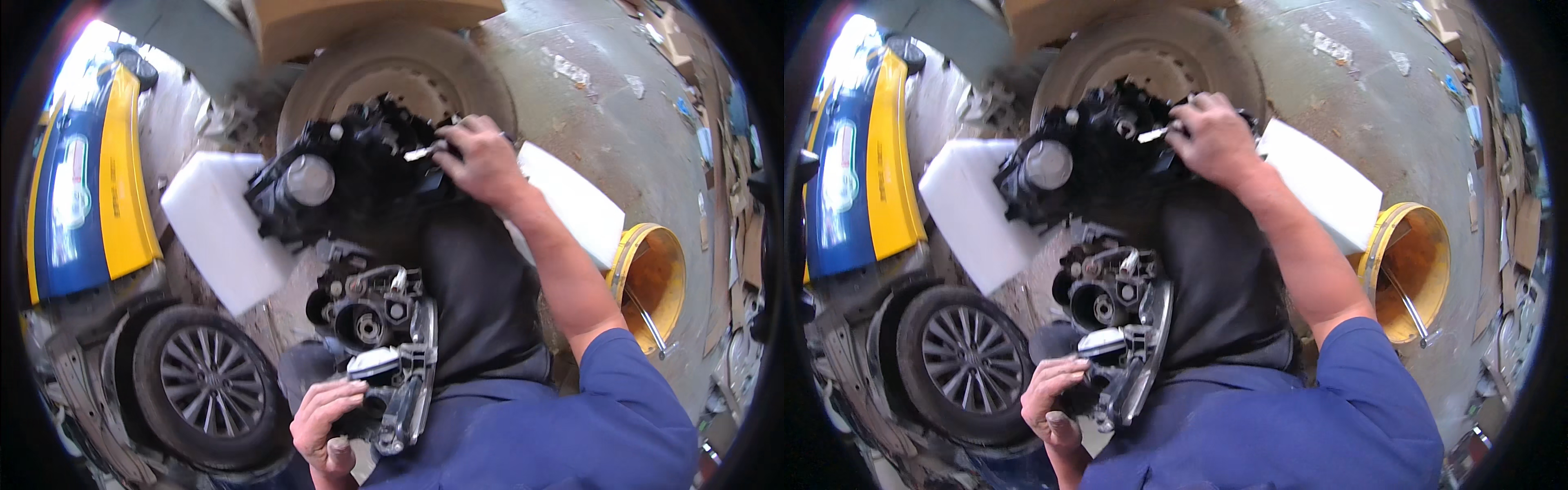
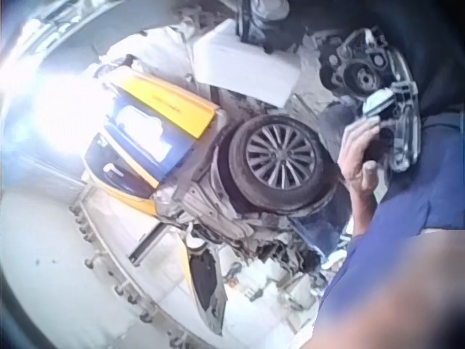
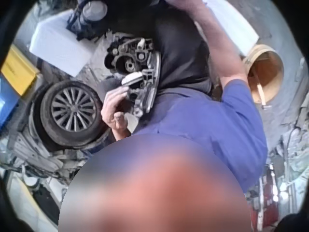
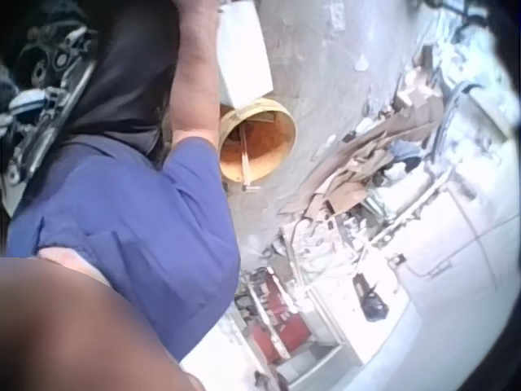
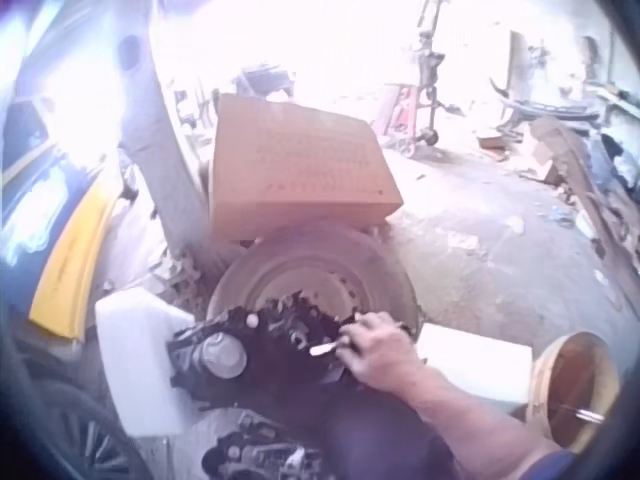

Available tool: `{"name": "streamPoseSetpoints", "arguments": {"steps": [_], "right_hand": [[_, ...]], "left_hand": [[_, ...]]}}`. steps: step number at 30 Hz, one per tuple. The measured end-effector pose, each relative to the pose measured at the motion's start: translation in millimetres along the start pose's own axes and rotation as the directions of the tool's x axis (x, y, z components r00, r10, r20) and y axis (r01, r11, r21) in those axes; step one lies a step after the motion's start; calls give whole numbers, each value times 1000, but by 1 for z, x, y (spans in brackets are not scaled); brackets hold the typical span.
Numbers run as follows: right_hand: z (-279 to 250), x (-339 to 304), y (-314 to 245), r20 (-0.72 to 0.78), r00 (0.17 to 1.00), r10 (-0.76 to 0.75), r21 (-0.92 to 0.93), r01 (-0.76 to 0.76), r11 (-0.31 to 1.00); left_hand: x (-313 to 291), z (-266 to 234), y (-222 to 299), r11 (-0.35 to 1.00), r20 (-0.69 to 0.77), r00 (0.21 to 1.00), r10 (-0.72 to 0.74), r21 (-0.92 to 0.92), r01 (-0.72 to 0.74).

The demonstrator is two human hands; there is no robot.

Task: The person disassembles a black plastic car part, removes a small metal component, and reassembles the part. They use a screwdriver to loosen screws and manipulate internal components by hand.

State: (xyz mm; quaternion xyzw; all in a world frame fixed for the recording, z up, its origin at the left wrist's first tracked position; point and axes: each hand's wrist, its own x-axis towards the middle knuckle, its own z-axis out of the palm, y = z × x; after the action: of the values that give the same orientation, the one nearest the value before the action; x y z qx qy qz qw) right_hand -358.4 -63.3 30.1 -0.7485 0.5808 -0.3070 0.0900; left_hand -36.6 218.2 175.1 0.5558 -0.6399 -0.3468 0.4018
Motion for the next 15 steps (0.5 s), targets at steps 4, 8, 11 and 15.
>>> {"name": "streamPoseSetpoints", "arguments": {"steps": [4,8,11,15], "right_hand": [[-26,-44,-9,-218,975,-35,219,84,972],[-41,-143,4,-107,970,218,301,-177,937],[-32,-229,50,81,834,545,434,-522,734],[11,-332,132,368,337,867,364,-910,200]], "left_hand": [[-13,0,-12,985,146,984,105,120,-123],[-23,0,-23,977,140,979,148,136,-167],[-26,-3,-26,986,113,984,138,74,-147],[-23,-7,-25,993,90,989,116,-13,-116]]}}
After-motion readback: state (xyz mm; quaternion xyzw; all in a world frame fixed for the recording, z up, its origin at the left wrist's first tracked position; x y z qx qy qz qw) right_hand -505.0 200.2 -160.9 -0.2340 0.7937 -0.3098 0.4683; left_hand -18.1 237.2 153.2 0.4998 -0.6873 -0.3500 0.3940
